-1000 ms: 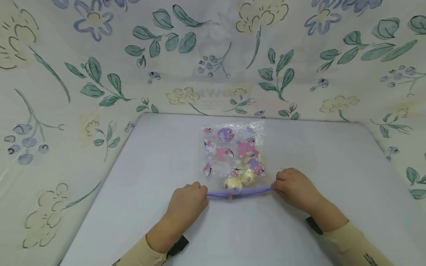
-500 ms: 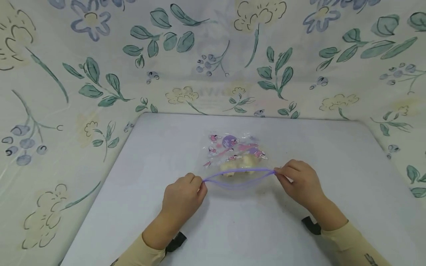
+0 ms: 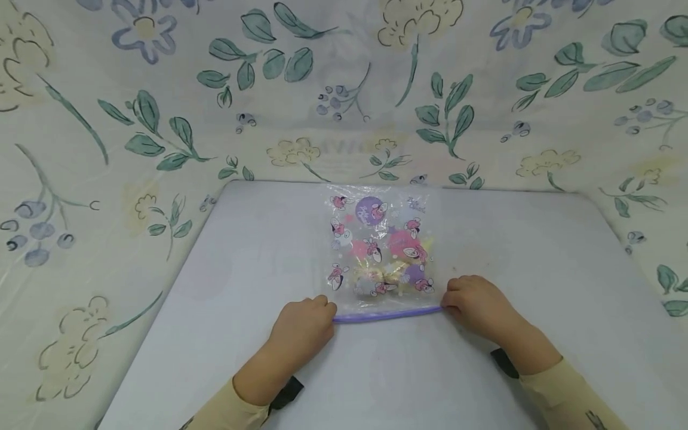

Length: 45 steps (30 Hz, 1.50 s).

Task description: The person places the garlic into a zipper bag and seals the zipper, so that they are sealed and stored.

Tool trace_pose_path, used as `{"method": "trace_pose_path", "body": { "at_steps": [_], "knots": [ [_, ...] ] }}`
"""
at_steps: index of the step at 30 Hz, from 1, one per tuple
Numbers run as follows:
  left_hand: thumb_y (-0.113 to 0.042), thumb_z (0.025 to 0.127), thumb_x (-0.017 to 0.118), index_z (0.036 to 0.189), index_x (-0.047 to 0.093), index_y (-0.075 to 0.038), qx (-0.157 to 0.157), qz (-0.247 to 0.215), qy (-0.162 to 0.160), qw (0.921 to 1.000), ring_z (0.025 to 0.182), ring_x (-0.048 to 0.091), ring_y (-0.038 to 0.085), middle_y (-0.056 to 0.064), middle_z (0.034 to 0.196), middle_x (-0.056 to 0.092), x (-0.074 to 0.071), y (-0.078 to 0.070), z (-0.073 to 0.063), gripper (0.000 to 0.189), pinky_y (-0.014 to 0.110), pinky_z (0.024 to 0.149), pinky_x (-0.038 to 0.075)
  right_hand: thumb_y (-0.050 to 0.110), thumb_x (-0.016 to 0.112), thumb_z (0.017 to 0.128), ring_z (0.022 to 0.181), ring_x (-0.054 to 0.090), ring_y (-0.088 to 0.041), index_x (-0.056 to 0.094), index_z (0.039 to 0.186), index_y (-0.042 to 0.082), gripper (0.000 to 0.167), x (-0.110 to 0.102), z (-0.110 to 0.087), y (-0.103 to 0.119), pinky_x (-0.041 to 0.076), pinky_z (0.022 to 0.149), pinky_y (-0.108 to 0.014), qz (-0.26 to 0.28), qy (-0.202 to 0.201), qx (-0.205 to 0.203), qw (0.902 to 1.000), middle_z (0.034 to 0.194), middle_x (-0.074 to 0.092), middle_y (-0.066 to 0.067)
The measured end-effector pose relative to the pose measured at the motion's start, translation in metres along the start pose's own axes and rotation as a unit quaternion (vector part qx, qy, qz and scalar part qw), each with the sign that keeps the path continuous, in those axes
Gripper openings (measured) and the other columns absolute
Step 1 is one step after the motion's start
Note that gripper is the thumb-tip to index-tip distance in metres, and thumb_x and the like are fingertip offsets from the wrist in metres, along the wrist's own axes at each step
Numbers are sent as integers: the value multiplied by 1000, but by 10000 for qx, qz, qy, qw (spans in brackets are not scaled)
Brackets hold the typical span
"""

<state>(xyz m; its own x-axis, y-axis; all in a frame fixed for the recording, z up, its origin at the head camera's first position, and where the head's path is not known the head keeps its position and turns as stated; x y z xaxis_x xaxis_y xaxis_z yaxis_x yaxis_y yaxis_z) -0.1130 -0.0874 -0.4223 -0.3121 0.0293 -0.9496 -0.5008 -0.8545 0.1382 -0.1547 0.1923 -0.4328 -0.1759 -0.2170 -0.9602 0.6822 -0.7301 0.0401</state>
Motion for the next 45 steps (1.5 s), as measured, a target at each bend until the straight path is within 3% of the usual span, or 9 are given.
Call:
{"method": "trace_pose_path", "body": {
  "at_steps": [6, 12, 15, 18, 21, 26, 30, 35, 45],
  "knots": [
    [-16, 77, 80, 76, 66, -14, -50, -150, 318, 9994, 51, 49, 11, -3, 68, 56, 6, 3, 0, 14, 25, 43, 35, 7, 87, 73, 69, 56, -10, 76, 77, 20, 17, 2, 0, -1, 52, 71, -33, -87, 329, 124, 9993, 74, 62, 9],
    [-10, 76, 81, 81, 69, -15, 80, -371, 3, 9993, 60, 59, 12, -3, 75, 62, 2, 9, 0, 14, 25, 47, 43, 15, 87, 76, 81, 65, -16, 78, 95, 17, 21, -6, 3, 8, 57, 83, -39, -185, 393, 195, 9989, 85, 68, 4],
    [-3, 75, 81, 88, 71, -15, -91, -808, -121, 9966, 68, 65, 13, -4, 83, 67, 0, 17, 1, 20, 26, 54, 50, 22, 88, 77, 96, 68, -20, 76, 109, 18, 34, -15, 11, 24, 55, 93, -44, -69, 205, -59, 9997, 100, 71, 1],
    [-1, 77, 79, 94, 74, -16, -343, -1253, 117, 9915, 76, 68, 14, -5, 89, 69, 3, 26, -1, 23, 29, 61, 53, 31, 85, 81, 118, 64, -23, 70, 124, 20, 47, -17, 25, 49, 50, 103, -46, 57, 111, -503, 9987, 123, 69, -2],
    [-7, 80, 79, 98, 75, -17, -410, -1425, 505, 9877, 82, 70, 14, -6, 94, 70, 8, 31, -3, 21, 31, 66, 55, 40, 77, 88, 140, 50, -24, 57, 142, 20, 61, -5, 40, 74, 40, 114, -49, 6, 492, -830, 9953, 150, 54, -2],
    [-15, 80, 78, 99, 79, -19, -231, -1382, 627, 9882, 76, 66, 10, -8, 92, 68, 15, 35, -5, 20, 28, 63, 52, 44, 63, 97, 149, 38, -22, 45, 153, 17, 64, 22, 57, 104, 31, 120, -51, -137, 1245, -1251, 9842, 161, 40, -3],
    [-16, 82, 76, 102, 80, -22, -200, -1283, 854, 9879, 73, 61, 10, -9, 88, 64, 19, 34, -3, 21, 26, 56, 46, 47, 59, 99, 151, 35, -19, 43, 154, 17, 65, 37, 59, 106, 27, 122, -51, -24, 1877, -1005, 9771, 162, 38, -1],
    [-18, 85, 73, 106, 80, -24, -264, -1134, 1117, 9869, 74, 61, 12, -9, 88, 63, 18, 36, -5, 23, 27, 53, 43, 49, 57, 100, 153, 29, -17, 36, 157, 17, 69, 44, 51, 98, 24, 123, -52, 835, 2710, -432, 9580, 165, 30, 1],
    [-21, 86, 74, 102, 82, -20, -305, -1299, 967, 9863, 77, 61, 10, -11, 87, 63, 14, 37, -7, 18, 25, 56, 44, 41, 60, 100, 155, 24, -19, 37, 157, 16, 66, 41, 44, 87, 19, 124, -52, 2035, 3046, -72, 9305, 166, 28, 0]
  ]
}}
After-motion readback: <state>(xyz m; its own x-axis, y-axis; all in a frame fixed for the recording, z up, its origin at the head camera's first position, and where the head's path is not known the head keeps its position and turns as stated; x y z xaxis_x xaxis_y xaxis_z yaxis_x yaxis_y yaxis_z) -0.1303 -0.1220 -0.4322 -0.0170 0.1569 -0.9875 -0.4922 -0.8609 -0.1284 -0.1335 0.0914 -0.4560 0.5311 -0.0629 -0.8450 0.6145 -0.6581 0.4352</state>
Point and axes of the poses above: each hand's wrist, its own z-axis towards the middle knuckle, its own x-axis out of the palm, y = z × x, the point moved 6 cm from there along z, towards the middle knuckle
